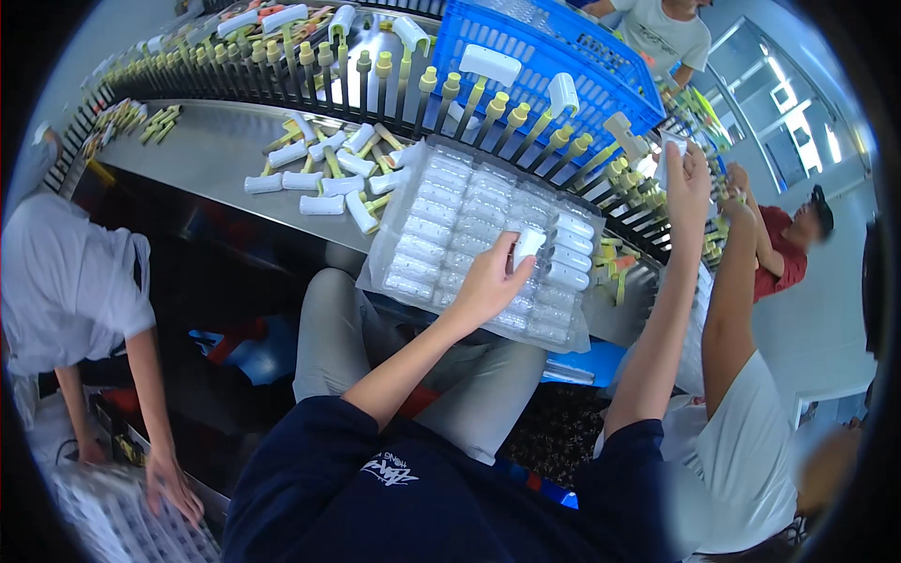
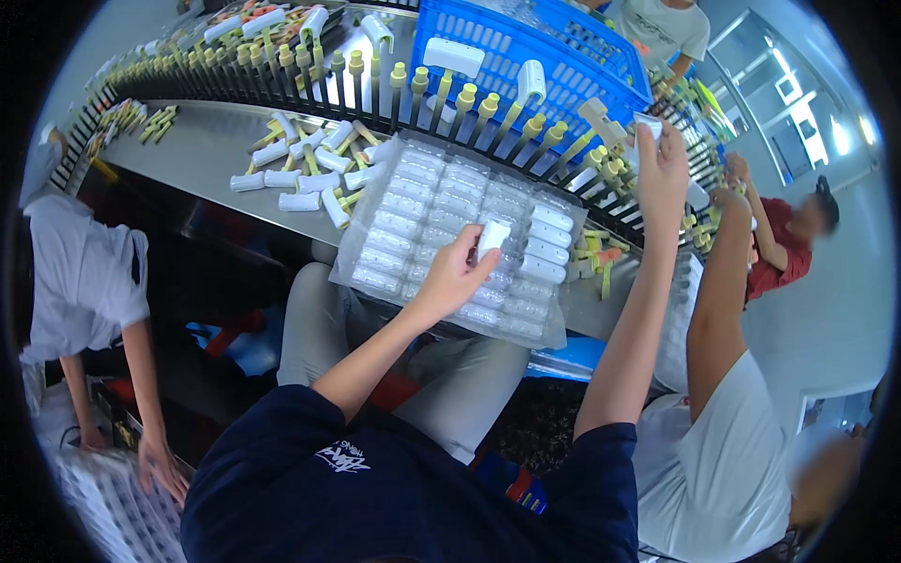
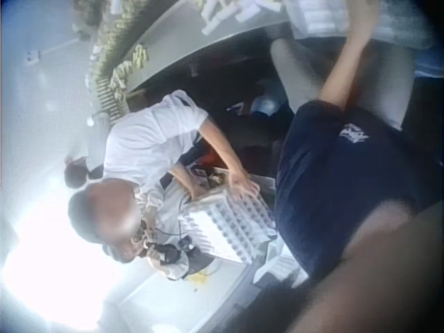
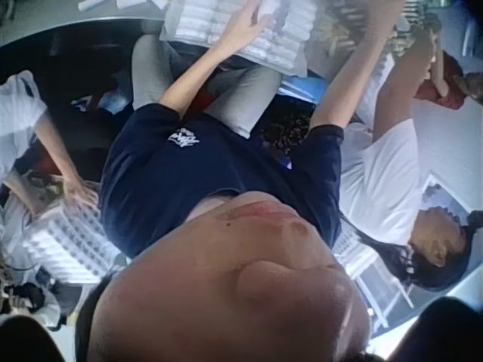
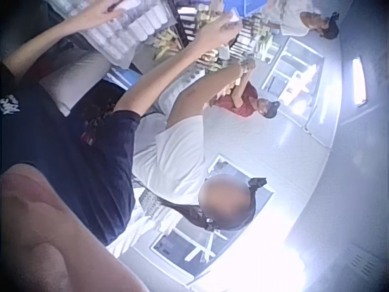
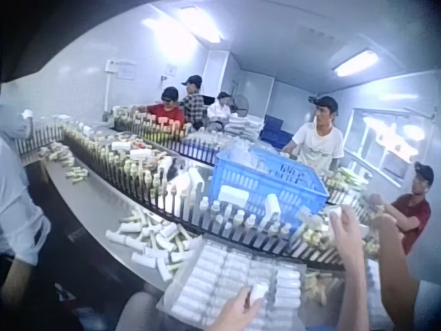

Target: Packing small manufactured items into plastic trays on a factory assembly line.

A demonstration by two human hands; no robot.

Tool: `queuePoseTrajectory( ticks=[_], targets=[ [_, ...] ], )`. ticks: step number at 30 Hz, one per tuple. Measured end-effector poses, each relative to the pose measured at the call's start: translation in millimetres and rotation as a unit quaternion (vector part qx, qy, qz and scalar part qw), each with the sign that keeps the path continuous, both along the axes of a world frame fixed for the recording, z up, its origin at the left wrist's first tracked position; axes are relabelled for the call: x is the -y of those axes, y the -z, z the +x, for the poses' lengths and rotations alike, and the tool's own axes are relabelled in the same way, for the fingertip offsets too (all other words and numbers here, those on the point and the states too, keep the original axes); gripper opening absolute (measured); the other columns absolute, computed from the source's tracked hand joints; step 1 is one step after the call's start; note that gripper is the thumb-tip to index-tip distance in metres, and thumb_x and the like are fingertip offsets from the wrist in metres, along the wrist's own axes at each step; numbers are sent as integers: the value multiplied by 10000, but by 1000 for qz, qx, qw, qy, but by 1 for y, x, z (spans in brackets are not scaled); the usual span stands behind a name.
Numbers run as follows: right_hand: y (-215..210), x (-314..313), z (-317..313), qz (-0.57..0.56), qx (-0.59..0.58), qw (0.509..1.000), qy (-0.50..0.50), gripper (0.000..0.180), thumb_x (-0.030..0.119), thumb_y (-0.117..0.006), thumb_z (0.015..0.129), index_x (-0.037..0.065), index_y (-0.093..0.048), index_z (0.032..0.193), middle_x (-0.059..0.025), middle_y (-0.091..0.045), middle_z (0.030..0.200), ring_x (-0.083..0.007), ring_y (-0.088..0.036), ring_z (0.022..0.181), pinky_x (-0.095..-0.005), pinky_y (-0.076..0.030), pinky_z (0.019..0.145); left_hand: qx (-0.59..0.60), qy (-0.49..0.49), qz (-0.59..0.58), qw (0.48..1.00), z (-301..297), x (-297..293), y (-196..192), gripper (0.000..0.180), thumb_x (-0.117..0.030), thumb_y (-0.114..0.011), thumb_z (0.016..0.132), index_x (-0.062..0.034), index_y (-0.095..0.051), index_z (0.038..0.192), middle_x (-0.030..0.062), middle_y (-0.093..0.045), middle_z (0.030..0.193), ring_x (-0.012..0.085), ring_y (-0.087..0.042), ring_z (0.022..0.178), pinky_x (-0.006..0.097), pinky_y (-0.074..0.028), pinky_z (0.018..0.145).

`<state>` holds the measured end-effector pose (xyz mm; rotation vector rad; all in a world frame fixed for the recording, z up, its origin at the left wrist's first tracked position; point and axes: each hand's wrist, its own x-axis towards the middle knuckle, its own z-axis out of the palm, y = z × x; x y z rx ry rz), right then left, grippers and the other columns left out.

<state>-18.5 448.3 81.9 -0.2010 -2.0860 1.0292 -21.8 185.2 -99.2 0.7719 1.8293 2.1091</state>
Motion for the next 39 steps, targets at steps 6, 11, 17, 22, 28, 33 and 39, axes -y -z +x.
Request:
queuePoseTrajectory(
  ticks=[6,11,17,22,28,33,39],
  targets=[
    [-16,40,-53,-3,159,984,85,473,372,-642,941,-88,-610,1047,-167,-720,862,-190,-717,687,-270,-521,613,-35,1,-43,998,-2,11,-12,344,-226,-635,917,9,-522,1141,198,-620,764,328,-611,662,408,-461,606],
    [-9,47,-119,159,208,945,195,564,505,-624,870,-48,-701,944,-249,-704,889,-373,-694,914,-428,-522,820,-44,-15,-41,998,0,12,-8,362,-234,-639,917,-1,-517,1166,192,-616,765,320,-601,654,403,-457,601],
    [-9,66,-179,281,286,910,105,589,508,-603,871,-57,-675,1021,-291,-670,1048,-421,-649,1022,-458,-507,887,-54,7,-46,997,2,9,-9,388,-237,-645,918,-5,-507,1197,167,-590,738,272,-568,616,377,-445,582],
    [36,158,-199,362,260,876,183,560,461,-666,866,26,-568,1204,-173,-657,1145,-386,-649,1035,-505,-512,874,-44,-4,-52,998,-1,18,-13,402,-245,-640,916,25,-508,1185,188,-585,726,311,-583,631,408,-451,594],
    [52,156,-184,452,-12,891,42,660,388,-705,840,5,-471,1325,-164,-540,1306,-351,-525,1201,-505,-446,969,-41,13,-82,996,-2,5,-18,398,-230,-632,931,47,-508,1189,149,-610,750,199,-617,649,343,-481,579],
    [47,171,-53,188,73,977,-69,413,251,-680,881,31,-608,1223,-178,-630,1196,-356,-616,1068,-407,-482,914,72,15,-21,997,-3,2,3,311,-150,-591,967,52,-499,1185,127,-676,952,179,-697,888,310,-587,621],
    [111,112,97,133,153,964,171,385,214,-759,811,-26,-633,1084,-208,-635,1063,-371,-599,1035,-419,-465,916,7,-35,38,999,0,-11,6,324,-172,-628,932,48,-511,1139,141,-667,813,173,-645,632,317,-506,562]
  ],
)
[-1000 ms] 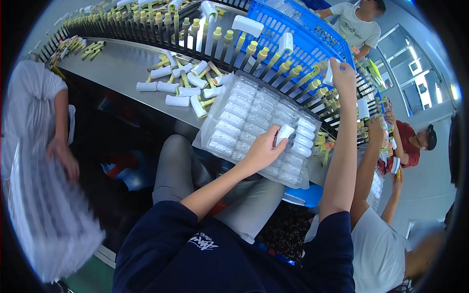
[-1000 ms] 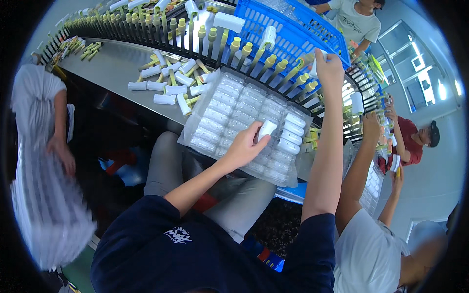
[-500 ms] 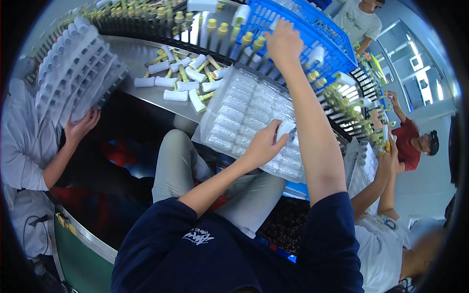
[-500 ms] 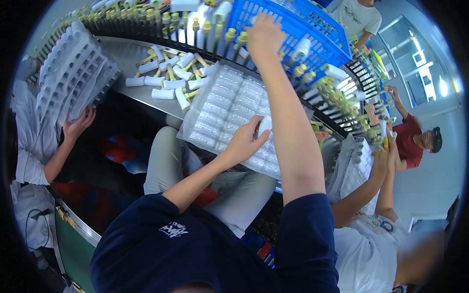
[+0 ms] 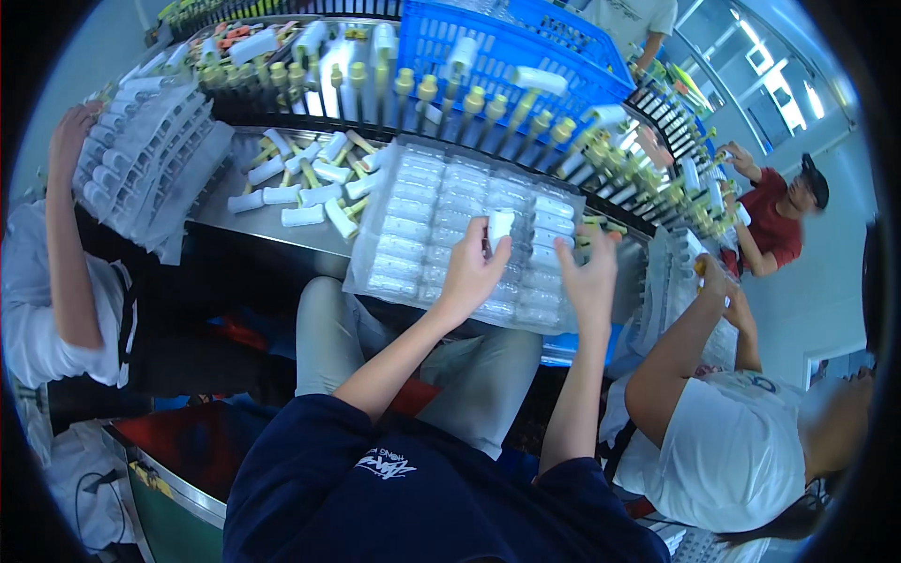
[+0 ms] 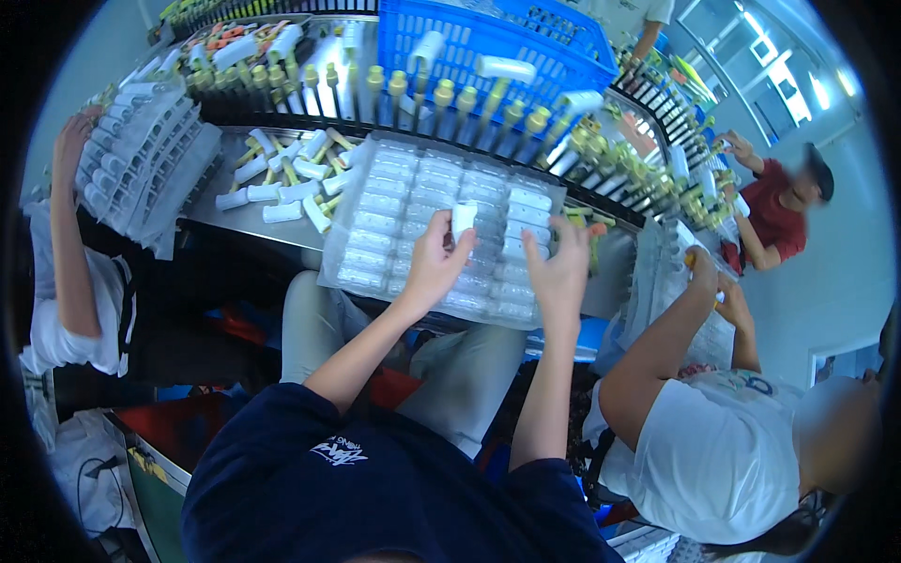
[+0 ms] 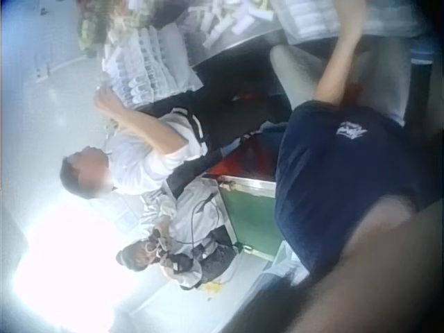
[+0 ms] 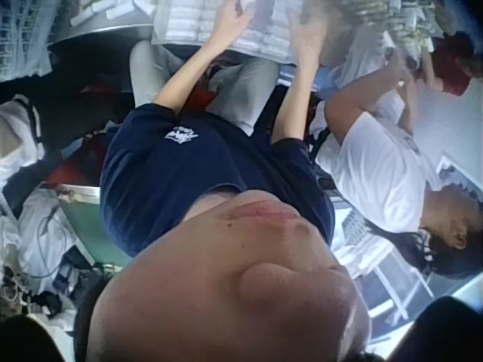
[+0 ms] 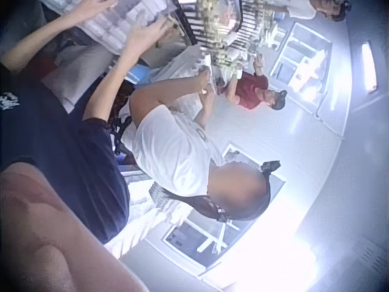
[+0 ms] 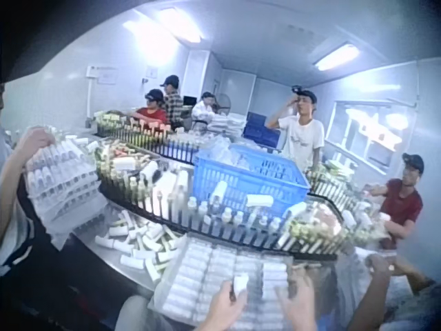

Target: Packing small manufactured items into plastic trays on a factory assembly line.

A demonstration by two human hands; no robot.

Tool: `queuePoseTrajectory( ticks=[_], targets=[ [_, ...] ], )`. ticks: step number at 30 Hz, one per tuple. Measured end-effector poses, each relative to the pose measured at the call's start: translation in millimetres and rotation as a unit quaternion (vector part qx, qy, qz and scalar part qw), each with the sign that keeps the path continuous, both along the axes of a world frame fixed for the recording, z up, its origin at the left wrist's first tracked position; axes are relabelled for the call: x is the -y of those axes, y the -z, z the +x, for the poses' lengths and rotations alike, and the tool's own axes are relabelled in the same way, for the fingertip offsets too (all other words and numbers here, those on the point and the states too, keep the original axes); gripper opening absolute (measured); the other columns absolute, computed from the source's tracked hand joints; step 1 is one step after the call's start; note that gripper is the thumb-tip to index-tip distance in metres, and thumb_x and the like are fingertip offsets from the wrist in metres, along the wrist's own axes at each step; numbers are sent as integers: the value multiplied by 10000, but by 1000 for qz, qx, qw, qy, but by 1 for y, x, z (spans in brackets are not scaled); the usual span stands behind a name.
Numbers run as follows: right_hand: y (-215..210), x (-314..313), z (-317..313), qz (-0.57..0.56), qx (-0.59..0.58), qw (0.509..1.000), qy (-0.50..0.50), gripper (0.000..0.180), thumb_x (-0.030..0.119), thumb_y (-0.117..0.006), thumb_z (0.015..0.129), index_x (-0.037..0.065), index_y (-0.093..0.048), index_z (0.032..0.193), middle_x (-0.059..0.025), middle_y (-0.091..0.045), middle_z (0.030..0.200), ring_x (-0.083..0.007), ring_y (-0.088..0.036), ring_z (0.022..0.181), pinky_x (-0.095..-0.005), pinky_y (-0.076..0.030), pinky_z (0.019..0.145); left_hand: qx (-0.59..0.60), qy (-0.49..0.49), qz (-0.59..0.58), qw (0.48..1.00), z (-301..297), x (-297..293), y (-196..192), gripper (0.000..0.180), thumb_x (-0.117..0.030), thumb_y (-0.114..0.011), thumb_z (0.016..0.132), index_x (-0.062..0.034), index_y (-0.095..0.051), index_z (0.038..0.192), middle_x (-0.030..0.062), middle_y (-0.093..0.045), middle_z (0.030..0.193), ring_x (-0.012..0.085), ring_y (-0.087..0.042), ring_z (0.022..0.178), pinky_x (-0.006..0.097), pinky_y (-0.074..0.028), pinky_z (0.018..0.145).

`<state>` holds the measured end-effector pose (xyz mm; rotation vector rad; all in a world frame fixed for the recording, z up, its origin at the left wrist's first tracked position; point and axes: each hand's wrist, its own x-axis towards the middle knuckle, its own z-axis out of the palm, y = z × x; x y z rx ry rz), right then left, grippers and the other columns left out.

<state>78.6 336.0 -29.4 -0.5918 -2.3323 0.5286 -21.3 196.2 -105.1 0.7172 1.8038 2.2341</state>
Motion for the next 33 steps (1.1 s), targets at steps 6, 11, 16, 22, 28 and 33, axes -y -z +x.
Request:
queuePoseTrajectory(
  ticks=[6,11,16,22,28,33],
  targets=[
    [60,28,9,17,36,997,59,541,241,-770,760,44,-537,1207,-181,-522,1266,-396,-505,1156,-470,-430,970,40,13,40,998,1,-1,-33,415,-158,-616,963,45,-445,1281,131,-683,856,132,-652,685,273,-527,582],
    [57,24,13,-2,7,997,71,480,191,-746,767,30,-550,1174,-183,-537,1239,-397,-512,1147,-467,-435,971,-95,-1,-39,995,-34,-45,-95,552,-228,-628,927,50,-403,1347,240,-670,801,307,-694,701,412,-508,595],
    [58,30,13,-10,-36,997,67,456,182,-734,772,17,-554,1157,-192,-543,1226,-404,-536,1112,-461,-457,947,-214,-69,-89,970,-81,-98,-151,464,-207,-584,902,32,-509,1292,266,-685,876,403,-685,829,444,-523,755],
    [62,32,5,-24,-48,996,75,412,226,-722,817,2,-563,1123,-209,-547,1207,-405,-550,1092,-459,-467,930,-284,-116,-127,943,-151,-123,-156,291,-153,-585,873,42,-591,1089,259,-691,836,432,-675,833,495,-533,791],
    [56,28,12,-10,-16,995,99,458,255,-744,809,-7,-554,1132,-202,-548,1189,-398,-556,1071,-461,-472,911,-397,-162,-287,856,-178,-114,-178,390,-177,-565,835,3,-626,1175,243,-702,985,389,-686,941,445,-556,832],
    [57,30,9,-8,2,995,101,461,264,-742,810,-3,-556,1137,-194,-542,1188,-391,-552,1084,-463,-464,923,-399,-83,-502,763,-198,-102,-177,402,-145,-635,784,-57,-615,1176,209,-691,1048,365,-675,1004,457,-554,828]
  ],
)
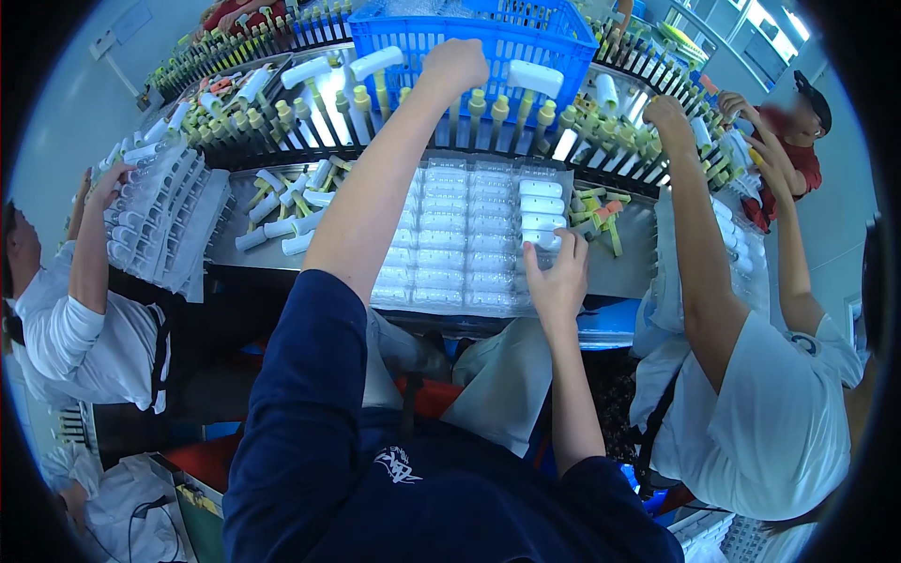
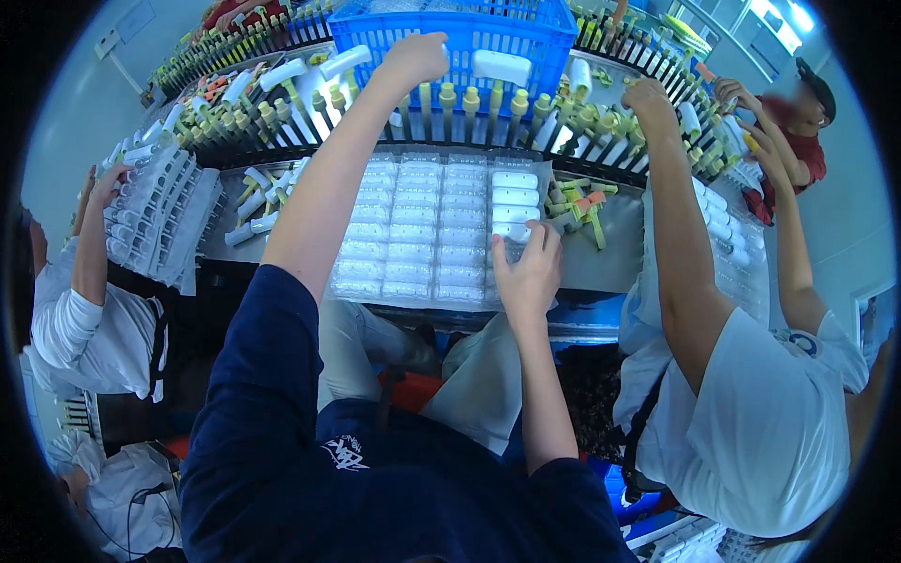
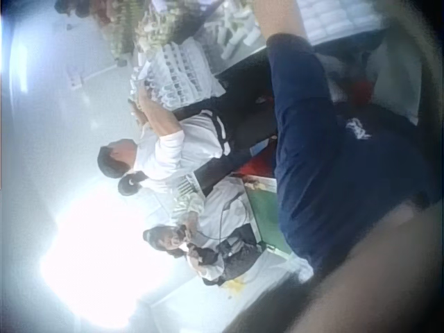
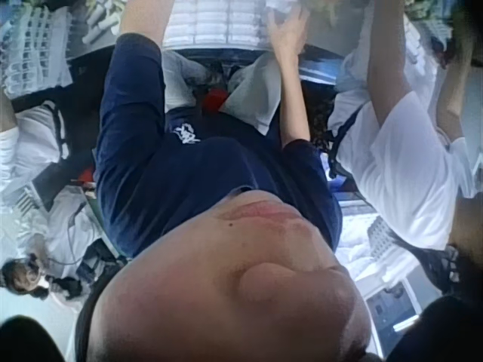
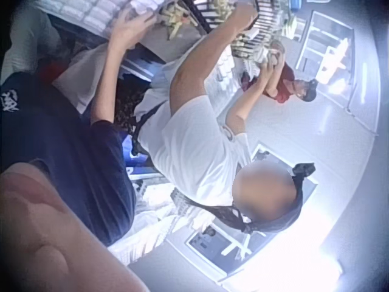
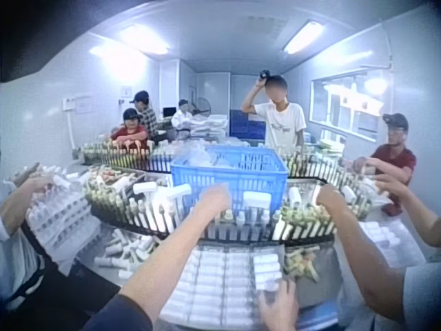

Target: Packing small manufactured items into plastic trays on a factory assembly line.

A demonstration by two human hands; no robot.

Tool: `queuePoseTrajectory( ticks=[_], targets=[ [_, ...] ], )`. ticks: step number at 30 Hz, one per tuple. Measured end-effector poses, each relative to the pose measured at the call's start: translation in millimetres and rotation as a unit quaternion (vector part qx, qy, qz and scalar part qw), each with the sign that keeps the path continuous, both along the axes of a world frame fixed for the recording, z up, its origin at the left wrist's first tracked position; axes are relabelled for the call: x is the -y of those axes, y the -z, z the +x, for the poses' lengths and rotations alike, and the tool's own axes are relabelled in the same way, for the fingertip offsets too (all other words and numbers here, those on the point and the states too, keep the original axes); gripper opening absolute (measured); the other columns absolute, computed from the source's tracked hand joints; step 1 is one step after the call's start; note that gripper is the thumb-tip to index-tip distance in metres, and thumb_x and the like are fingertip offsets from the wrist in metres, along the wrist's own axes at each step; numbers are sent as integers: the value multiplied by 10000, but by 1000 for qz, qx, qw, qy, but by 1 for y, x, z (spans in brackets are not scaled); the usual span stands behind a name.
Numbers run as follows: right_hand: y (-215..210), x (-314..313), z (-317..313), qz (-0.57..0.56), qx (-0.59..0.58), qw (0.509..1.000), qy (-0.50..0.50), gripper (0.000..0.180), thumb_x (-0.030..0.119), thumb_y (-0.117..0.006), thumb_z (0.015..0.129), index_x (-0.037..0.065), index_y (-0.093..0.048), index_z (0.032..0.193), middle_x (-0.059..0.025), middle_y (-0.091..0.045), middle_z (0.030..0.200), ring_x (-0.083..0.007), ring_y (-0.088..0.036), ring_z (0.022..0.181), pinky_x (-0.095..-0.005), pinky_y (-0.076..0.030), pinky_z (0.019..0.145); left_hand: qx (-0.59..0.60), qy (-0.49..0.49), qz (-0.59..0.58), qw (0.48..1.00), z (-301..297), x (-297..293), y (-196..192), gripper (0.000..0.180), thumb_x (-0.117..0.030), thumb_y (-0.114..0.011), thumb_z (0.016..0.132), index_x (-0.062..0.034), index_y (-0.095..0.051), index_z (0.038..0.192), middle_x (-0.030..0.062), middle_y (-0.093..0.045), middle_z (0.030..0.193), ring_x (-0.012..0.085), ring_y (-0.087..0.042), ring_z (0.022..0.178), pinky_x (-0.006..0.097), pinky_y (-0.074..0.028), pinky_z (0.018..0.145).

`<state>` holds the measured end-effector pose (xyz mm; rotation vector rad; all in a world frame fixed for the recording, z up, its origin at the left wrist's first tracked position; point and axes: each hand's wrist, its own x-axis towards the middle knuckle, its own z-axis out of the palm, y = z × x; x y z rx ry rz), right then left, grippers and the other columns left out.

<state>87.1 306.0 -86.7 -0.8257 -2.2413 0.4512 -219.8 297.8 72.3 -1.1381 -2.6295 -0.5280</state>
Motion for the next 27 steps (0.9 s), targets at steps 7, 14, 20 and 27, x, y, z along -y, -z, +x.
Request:
queuePoseTrajectory(
  ticks=[7,14,20,27],
  targets=[
    [-2,-8,-6,4,29,1000,11,548,360,-761,773,16,-564,1150,-177,-542,1180,-378,-552,1085,-474,-442,946,-244,-36,91,965,-11,57,44,568,-190,-673,776,-137,-531,1323,159,-618,1143,347,-650,936,450,-563,725],
    [5,-15,-2,49,42,997,41,533,351,-781,745,33,-566,1115,-159,-557,1116,-370,-538,1074,-467,-423,956,-315,231,242,888,81,60,90,278,-83,-670,773,-45,-620,1044,96,-636,995,298,-607,951,416,-466,806],
    [-2,-10,-7,73,21,997,-11,397,264,-747,736,64,-618,1053,-140,-578,1100,-361,-531,1040,-463,-429,921,-21,307,169,936,117,3,149,148,-138,-603,874,-25,-618,970,131,-609,930,323,-587,941,444,-488,811],
    [7,-12,-6,77,7,997,-18,388,273,-714,757,45,-633,1060,-141,-567,1092,-349,-507,1080,-478,-406,951,37,288,140,947,112,-16,175,257,-265,-612,911,-38,-685,1007,99,-601,962,296,-555,1015,406,-475,875]
  ],
)
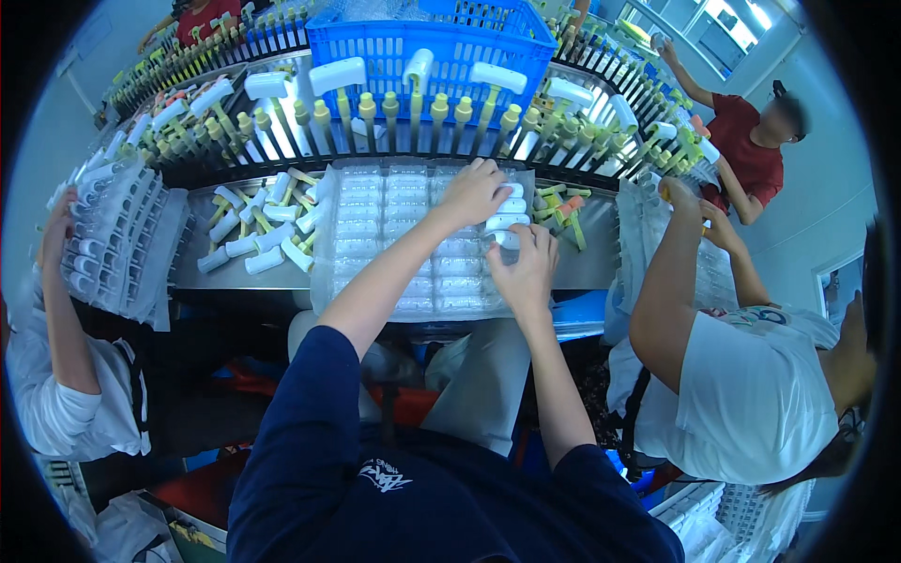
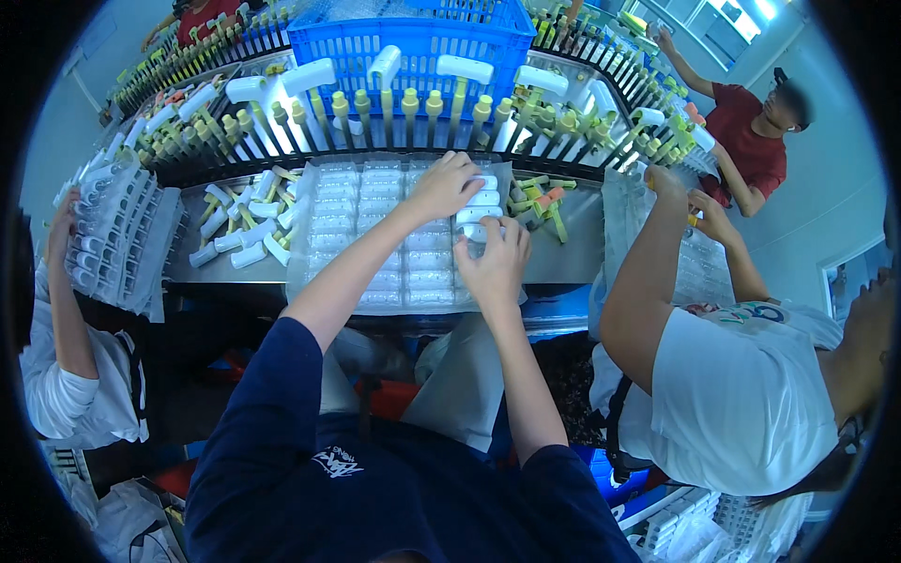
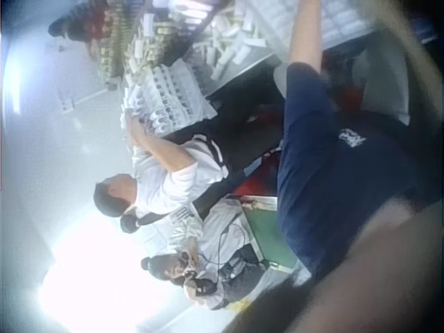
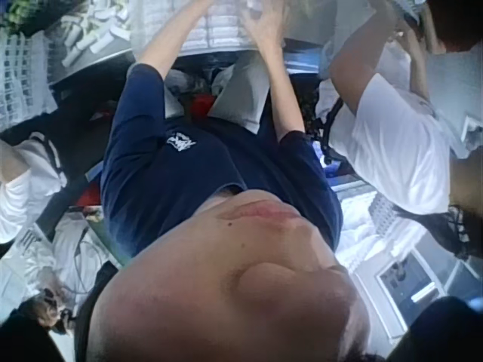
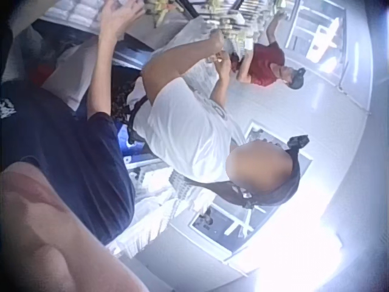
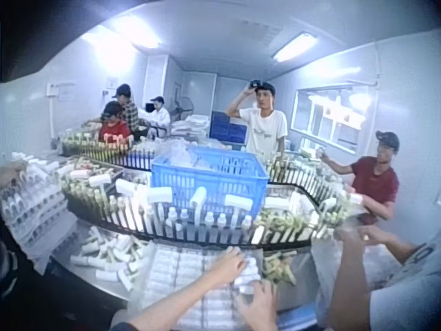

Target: Packing small manufactured items into plastic trays on a factory assembly line.

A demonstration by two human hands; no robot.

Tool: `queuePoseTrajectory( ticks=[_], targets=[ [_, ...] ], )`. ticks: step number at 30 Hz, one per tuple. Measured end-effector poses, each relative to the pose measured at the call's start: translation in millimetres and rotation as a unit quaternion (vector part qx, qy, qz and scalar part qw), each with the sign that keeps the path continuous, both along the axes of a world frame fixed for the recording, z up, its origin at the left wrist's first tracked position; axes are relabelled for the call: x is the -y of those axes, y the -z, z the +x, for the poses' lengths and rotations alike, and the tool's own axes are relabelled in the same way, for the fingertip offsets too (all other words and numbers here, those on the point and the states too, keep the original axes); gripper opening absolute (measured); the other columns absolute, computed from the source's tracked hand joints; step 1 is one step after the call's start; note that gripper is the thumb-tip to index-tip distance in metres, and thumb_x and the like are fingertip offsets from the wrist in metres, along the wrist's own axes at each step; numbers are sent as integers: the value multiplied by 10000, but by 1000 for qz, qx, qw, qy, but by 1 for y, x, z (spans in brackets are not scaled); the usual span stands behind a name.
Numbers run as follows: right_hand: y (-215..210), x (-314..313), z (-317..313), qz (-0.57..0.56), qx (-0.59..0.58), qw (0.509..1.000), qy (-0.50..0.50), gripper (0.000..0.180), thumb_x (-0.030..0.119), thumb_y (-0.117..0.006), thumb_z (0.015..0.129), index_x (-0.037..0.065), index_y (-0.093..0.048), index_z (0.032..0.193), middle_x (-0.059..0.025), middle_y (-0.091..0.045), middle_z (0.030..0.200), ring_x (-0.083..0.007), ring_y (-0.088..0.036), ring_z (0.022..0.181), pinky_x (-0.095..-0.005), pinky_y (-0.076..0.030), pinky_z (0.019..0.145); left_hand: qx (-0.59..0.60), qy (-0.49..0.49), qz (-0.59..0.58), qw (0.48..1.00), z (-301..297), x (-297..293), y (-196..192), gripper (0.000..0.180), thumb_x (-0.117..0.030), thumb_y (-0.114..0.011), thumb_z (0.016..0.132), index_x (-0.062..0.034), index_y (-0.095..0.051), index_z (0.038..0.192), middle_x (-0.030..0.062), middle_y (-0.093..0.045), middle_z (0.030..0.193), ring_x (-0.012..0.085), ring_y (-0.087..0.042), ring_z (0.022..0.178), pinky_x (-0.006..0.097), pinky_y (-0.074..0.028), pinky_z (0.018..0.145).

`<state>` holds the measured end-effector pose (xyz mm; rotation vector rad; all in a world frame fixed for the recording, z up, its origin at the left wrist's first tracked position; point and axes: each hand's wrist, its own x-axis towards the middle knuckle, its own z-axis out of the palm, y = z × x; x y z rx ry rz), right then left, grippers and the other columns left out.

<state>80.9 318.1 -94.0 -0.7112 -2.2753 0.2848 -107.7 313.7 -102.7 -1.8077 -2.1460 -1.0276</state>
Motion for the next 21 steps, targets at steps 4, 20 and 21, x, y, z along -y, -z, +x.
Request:
queuePoseTrajectory(
  ticks=[4,20,21],
  targets=[
    [-3,1,5,-34,-39,998,-21,378,226,-712,800,19,-616,1101,-178,-567,1138,-369,-500,1112,-475,-405,967,51,22,17,998,1,3,-5,313,-321,-640,897,-41,-651,1037,112,-623,998,296,-563,1027,408,-466,894],
    [8,1,11,-192,-197,962,4,362,219,-541,1010,-56,-508,1243,-199,-593,1132,-285,-584,1001,-360,-456,896,319,-25,158,934,-4,2,-10,406,-354,-588,964,-2,-543,1162,223,-679,853,364,-669,779,423,-494,674],
    [9,-1,12,-199,-185,962,8,369,218,-542,1010,-57,-505,1253,-204,-589,1141,-293,-584,1012,-364,-457,900,292,-20,192,937,-2,2,-11,419,-367,-599,956,0,-550,1152,226,-673,847,365,-661,761,425,-484,657]
  ],
)
